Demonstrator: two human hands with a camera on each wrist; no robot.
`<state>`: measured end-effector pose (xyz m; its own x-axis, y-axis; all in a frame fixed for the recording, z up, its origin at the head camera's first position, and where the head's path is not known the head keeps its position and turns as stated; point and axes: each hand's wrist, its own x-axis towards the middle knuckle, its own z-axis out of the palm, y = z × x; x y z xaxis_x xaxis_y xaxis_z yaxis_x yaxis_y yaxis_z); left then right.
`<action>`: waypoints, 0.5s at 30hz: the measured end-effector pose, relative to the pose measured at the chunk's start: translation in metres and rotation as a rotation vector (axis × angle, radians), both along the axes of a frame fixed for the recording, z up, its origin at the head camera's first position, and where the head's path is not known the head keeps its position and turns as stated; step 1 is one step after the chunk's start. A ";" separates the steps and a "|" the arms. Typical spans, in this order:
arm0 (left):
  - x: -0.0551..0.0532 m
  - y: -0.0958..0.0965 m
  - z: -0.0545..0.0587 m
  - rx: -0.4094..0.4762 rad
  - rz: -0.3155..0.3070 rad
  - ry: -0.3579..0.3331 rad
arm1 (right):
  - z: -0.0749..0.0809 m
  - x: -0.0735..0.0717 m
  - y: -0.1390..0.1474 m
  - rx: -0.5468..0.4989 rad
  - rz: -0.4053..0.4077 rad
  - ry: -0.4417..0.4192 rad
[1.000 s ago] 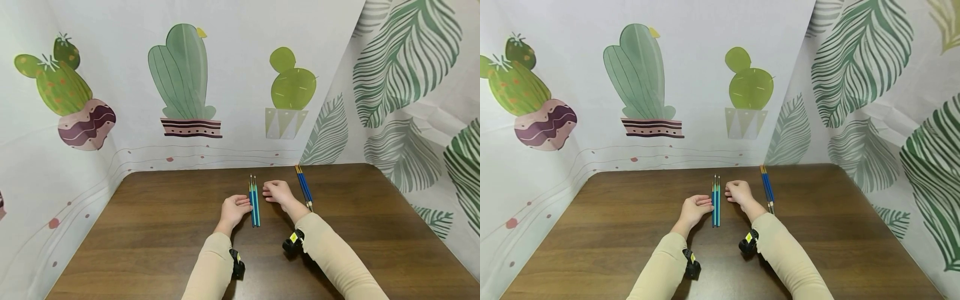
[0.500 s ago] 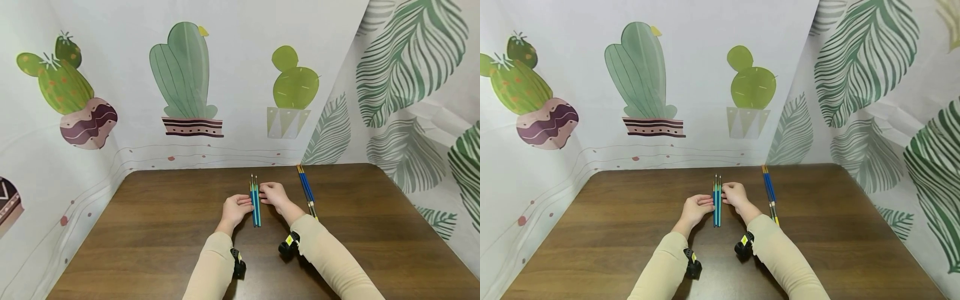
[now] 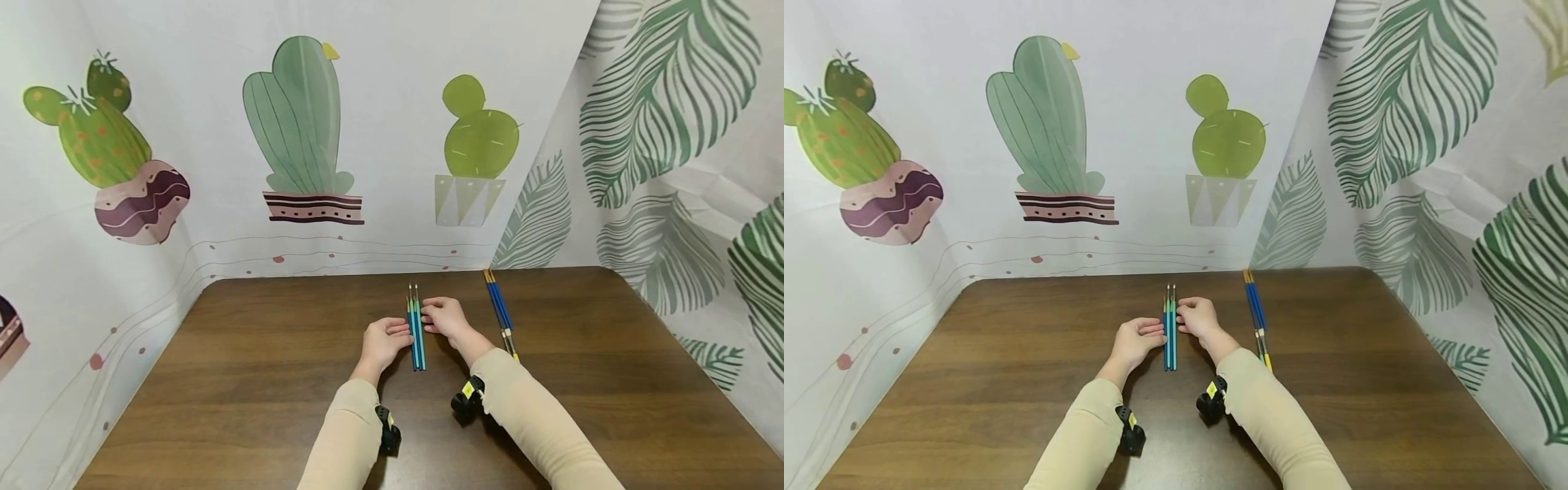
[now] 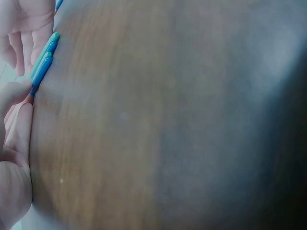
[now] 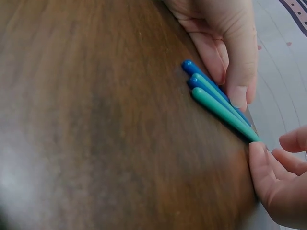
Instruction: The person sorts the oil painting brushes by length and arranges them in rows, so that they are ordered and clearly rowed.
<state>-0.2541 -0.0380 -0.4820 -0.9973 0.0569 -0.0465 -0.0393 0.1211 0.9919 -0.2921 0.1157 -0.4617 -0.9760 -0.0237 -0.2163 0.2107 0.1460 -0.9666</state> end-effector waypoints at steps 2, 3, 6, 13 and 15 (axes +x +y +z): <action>0.000 0.000 0.000 0.002 -0.002 0.003 | 0.000 -0.001 -0.001 0.019 -0.008 0.005; 0.000 0.000 0.001 0.003 -0.004 0.006 | -0.001 -0.002 -0.002 0.030 -0.011 0.009; 0.001 -0.001 0.001 0.010 -0.012 0.009 | -0.002 -0.005 -0.004 0.072 -0.021 0.019; -0.001 -0.002 0.002 0.019 -0.031 -0.002 | -0.004 -0.011 -0.011 0.209 -0.034 0.078; 0.000 -0.002 0.002 0.020 -0.029 -0.003 | -0.004 -0.013 -0.012 0.261 -0.039 0.087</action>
<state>-0.2541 -0.0396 -0.4805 -0.9951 0.0869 -0.0476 -0.0386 0.1024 0.9940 -0.3048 0.1033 -0.4653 -0.9903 0.0601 -0.1256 0.1391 0.3857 -0.9121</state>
